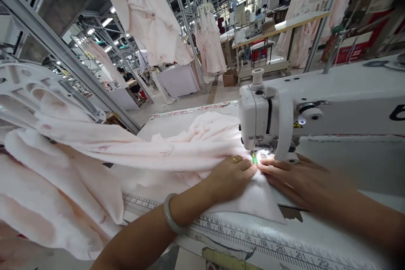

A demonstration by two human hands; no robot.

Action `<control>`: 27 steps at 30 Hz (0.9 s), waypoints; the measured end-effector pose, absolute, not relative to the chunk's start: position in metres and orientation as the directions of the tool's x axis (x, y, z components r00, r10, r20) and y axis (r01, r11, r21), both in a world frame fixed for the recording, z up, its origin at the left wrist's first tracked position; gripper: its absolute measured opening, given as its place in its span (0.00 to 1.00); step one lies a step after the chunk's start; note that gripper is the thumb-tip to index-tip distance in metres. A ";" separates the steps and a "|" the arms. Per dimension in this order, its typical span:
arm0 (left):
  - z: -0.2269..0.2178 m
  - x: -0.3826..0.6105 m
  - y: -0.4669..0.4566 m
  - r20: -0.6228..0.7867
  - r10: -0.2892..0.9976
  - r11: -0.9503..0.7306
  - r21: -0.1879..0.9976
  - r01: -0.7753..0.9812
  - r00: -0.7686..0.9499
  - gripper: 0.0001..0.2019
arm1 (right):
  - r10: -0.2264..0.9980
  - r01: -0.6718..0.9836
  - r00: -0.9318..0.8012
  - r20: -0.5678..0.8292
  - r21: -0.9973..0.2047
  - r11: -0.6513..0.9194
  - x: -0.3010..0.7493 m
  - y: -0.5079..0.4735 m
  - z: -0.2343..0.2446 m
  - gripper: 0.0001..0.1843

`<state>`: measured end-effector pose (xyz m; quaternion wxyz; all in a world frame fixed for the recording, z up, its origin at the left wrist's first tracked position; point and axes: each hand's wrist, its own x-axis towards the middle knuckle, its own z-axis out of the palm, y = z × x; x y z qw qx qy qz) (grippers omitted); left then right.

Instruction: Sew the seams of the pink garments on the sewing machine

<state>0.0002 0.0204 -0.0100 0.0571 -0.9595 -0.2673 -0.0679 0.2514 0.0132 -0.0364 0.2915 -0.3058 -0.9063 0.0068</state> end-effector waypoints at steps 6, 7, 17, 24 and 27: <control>-0.007 0.002 0.021 0.147 0.497 -0.851 -0.112 0.514 0.855 0.11 | 0.547 0.554 -0.664 0.510 -0.155 0.818 0.255 0.012 -0.032 0.19; -0.008 0.002 0.019 0.166 0.499 -0.844 -0.127 0.521 0.850 0.12 | 0.548 0.552 -0.665 0.507 -0.160 0.818 0.256 0.012 -0.032 0.20; 0.000 0.012 0.015 0.144 0.549 -0.814 -0.132 0.566 0.823 0.11 | 0.556 0.563 -0.657 0.508 -0.158 0.811 0.256 0.011 -0.028 0.19; 0.006 0.014 -0.006 0.168 0.608 -0.757 -0.172 0.631 0.776 0.11 | 0.386 0.351 -0.754 0.532 -0.172 0.921 0.249 0.000 -0.013 0.16; 0.010 0.014 -0.020 0.201 0.645 -0.710 -0.199 0.675 0.738 0.08 | 0.320 0.244 -0.803 0.503 -0.214 0.946 0.243 -0.009 -0.009 0.16</control>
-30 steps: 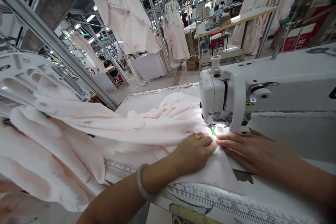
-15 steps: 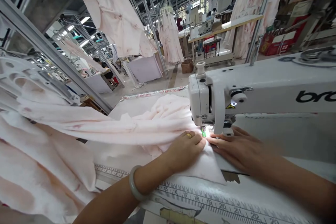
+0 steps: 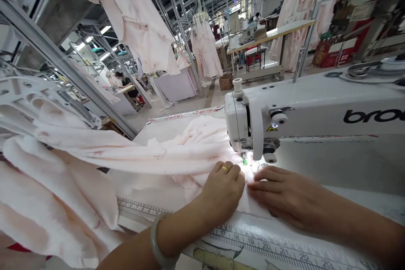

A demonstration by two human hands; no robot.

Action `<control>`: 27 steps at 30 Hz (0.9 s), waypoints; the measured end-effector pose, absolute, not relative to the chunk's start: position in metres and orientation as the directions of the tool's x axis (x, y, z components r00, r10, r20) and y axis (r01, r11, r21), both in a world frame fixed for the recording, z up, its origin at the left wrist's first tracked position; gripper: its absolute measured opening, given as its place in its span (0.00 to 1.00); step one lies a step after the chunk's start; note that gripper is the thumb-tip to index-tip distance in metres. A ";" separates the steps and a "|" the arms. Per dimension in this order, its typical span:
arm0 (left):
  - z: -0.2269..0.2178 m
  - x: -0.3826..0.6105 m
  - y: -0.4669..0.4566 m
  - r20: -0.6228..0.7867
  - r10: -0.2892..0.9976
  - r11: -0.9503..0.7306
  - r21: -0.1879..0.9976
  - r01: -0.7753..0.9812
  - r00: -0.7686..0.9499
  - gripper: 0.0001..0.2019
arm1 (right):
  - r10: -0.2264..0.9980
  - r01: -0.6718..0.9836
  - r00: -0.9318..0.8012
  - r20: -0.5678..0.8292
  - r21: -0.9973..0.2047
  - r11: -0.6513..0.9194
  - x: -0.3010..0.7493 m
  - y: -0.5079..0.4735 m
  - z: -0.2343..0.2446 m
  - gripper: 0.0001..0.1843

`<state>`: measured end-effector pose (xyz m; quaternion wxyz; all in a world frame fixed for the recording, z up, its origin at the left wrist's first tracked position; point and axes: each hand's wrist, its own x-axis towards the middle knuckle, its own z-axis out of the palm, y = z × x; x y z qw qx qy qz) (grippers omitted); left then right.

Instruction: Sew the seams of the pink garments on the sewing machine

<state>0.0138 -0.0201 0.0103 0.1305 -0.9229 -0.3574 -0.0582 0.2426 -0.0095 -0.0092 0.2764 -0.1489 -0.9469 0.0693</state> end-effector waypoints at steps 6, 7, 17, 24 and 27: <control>0.011 0.023 -0.031 0.170 0.716 -0.670 -0.104 0.735 0.677 0.06 | 0.303 0.156 -0.822 0.482 -0.321 0.934 0.232 -0.024 -0.004 0.17; 0.009 0.024 -0.030 0.138 0.722 -0.673 -0.091 0.734 0.678 0.05 | 0.301 0.153 -0.826 0.477 -0.325 0.933 0.231 -0.025 -0.003 0.17; 0.014 0.028 -0.012 0.011 0.748 -0.662 -0.043 0.748 0.663 0.04 | 0.364 0.229 -0.808 0.464 -0.322 0.919 0.233 -0.026 -0.006 0.16; 0.021 0.005 -0.024 0.073 0.738 -0.663 -0.102 0.741 0.671 0.22 | 0.327 0.222 -0.778 0.536 -0.252 0.942 0.236 -0.026 -0.004 0.17; 0.024 0.000 -0.027 0.158 0.754 -0.614 -0.171 0.770 0.637 0.12 | 0.322 0.205 -0.769 0.552 -0.264 0.943 0.237 -0.028 -0.003 0.17</control>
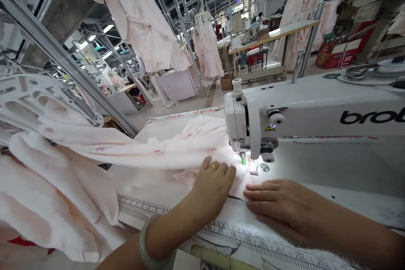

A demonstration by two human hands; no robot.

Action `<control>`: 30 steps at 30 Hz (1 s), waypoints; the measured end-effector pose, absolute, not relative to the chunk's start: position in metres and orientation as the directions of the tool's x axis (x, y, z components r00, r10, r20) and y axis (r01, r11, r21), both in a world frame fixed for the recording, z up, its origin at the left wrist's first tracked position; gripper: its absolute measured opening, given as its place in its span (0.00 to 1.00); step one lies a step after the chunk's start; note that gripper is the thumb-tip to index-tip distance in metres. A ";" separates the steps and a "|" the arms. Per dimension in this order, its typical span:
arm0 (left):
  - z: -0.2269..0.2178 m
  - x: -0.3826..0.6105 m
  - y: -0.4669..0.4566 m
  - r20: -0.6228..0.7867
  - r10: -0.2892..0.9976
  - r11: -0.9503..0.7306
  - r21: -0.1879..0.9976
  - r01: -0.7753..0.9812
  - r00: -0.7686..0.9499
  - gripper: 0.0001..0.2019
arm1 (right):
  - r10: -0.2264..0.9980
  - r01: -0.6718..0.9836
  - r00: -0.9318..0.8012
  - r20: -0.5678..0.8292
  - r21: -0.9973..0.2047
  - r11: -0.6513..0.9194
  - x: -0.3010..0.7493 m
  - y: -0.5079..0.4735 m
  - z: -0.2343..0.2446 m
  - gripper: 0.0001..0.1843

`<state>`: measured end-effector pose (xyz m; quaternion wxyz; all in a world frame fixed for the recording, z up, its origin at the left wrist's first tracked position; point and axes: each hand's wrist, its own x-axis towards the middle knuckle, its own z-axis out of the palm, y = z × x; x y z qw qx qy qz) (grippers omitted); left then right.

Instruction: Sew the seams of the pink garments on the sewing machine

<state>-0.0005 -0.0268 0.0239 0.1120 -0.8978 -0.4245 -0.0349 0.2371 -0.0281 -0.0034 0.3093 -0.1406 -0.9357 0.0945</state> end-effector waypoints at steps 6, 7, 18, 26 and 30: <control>0.017 0.009 -0.027 0.296 0.634 -0.723 -0.101 0.683 0.715 0.06 | 0.331 0.188 -0.838 0.433 -0.341 0.921 0.238 -0.030 -0.001 0.16; 0.013 0.011 -0.027 0.283 0.618 -0.740 -0.105 0.664 0.733 0.06 | 0.330 0.183 -0.851 0.409 -0.357 0.916 0.237 -0.030 0.000 0.15; -0.002 0.007 0.006 0.238 0.509 -0.826 -0.133 0.547 0.827 0.06 | 0.419 0.285 -0.793 0.442 -0.340 0.896 0.241 -0.025 -0.006 0.16; 0.010 -0.003 -0.001 0.170 0.508 -0.845 -0.088 0.527 0.844 0.16 | 0.429 0.286 -0.801 0.418 -0.362 0.887 0.255 -0.007 -0.002 0.18; 0.004 -0.007 -0.002 0.174 0.478 -0.851 -0.152 0.503 0.861 0.09 | 0.497 0.368 -0.769 0.401 -0.359 0.858 0.265 0.004 -0.006 0.16</control>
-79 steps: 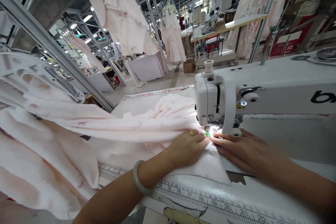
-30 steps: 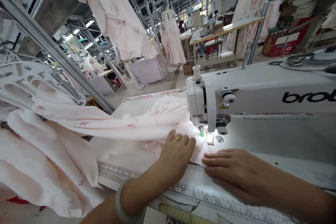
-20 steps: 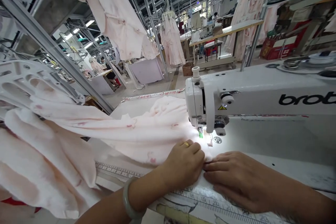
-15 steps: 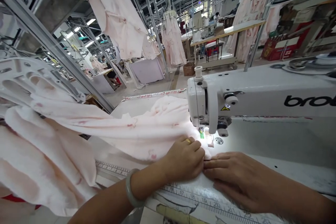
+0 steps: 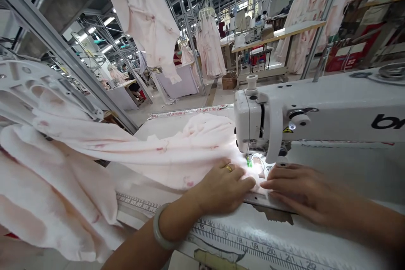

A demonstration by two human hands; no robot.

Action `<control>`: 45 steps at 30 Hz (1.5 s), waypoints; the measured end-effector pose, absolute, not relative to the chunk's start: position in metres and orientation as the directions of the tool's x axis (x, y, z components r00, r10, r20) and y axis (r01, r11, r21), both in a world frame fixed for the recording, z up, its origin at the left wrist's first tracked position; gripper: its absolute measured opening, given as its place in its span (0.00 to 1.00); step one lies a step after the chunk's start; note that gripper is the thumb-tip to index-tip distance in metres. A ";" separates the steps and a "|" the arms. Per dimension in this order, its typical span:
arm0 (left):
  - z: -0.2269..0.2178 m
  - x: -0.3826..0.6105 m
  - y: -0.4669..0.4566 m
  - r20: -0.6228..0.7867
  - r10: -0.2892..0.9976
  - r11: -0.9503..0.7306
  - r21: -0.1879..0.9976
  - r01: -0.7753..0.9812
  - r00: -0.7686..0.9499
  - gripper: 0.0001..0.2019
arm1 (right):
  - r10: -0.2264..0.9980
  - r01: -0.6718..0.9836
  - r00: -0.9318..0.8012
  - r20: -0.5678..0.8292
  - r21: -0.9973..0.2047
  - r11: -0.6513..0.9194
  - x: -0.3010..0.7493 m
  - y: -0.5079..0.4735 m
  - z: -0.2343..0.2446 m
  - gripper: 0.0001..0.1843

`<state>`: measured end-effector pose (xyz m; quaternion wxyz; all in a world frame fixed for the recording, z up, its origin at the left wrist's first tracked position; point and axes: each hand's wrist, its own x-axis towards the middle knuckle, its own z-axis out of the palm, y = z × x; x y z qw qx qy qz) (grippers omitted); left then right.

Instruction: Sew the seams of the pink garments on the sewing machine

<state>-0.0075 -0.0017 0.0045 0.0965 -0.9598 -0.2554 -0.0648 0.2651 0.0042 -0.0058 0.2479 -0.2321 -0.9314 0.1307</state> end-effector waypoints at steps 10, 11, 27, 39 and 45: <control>0.000 -0.006 0.002 0.461 0.412 -0.878 -0.029 0.477 0.786 0.15 | 0.528 0.372 -0.808 0.264 -0.466 0.803 0.256 -0.001 -0.006 0.18; -0.001 -0.005 0.001 0.471 0.410 -0.880 -0.021 0.475 0.781 0.15 | 0.525 0.364 -0.808 0.268 -0.474 0.802 0.255 -0.001 -0.006 0.18; -0.009 0.004 -0.001 0.333 0.266 -0.862 -0.338 0.378 0.905 0.12 | 0.506 0.342 -0.823 0.257 -0.487 0.803 0.253 -0.004 -0.002 0.21; -0.009 0.002 -0.008 0.312 0.336 -0.850 -0.306 0.429 0.889 0.09 | 0.450 0.364 -0.806 0.384 -0.278 0.889 0.267 0.007 0.000 0.17; -0.007 -0.002 -0.009 0.295 0.394 -0.887 -0.126 0.444 0.871 0.09 | 0.449 0.332 -0.817 0.362 -0.343 0.879 0.260 0.001 -0.007 0.15</control>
